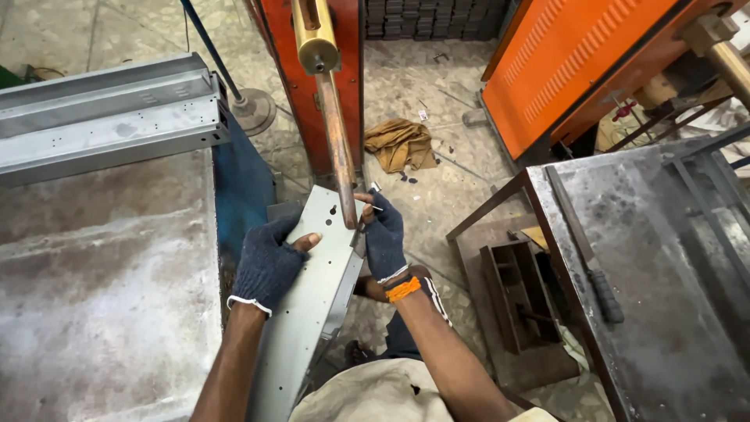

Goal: The person holds a painted sheet-metal panel against a metal frame under a spot-welding machine and welds the panel to the frame, producing sparks. They reposition the assembly, weld additional points, and handle several panels and the frame between welds.

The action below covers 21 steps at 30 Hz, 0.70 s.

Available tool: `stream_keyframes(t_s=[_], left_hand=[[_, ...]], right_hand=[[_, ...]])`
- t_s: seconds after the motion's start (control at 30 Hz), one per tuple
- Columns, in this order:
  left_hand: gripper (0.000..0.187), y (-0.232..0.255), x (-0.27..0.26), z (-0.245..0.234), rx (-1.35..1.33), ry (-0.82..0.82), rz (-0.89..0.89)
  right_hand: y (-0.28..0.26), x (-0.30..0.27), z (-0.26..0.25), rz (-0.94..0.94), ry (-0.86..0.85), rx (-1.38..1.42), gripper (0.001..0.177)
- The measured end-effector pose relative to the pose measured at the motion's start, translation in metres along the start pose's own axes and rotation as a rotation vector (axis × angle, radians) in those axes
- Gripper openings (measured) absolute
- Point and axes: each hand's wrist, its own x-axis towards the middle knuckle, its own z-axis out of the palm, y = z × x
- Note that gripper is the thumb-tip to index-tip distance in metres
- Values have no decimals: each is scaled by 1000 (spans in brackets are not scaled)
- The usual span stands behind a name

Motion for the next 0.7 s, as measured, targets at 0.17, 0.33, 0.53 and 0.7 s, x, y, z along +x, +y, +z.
stream_keyframes(t_s=[0.17, 0.33, 0.53, 0.7], left_hand=[[47, -1, 0, 1, 12, 8, 34], [45, 4, 0, 0, -26, 4, -9], [39, 8, 1, -3, -26, -21, 22], [38, 9, 4, -3, -31, -36, -31]], right_hand=[[-14, -1, 2, -14, 30, -118, 45], [-46, -3, -12, -43, -30, -249, 45], [-77, -11, -7, -140, -436, -314, 69], [-73, -21, 19, -259, -235, -534, 74]])
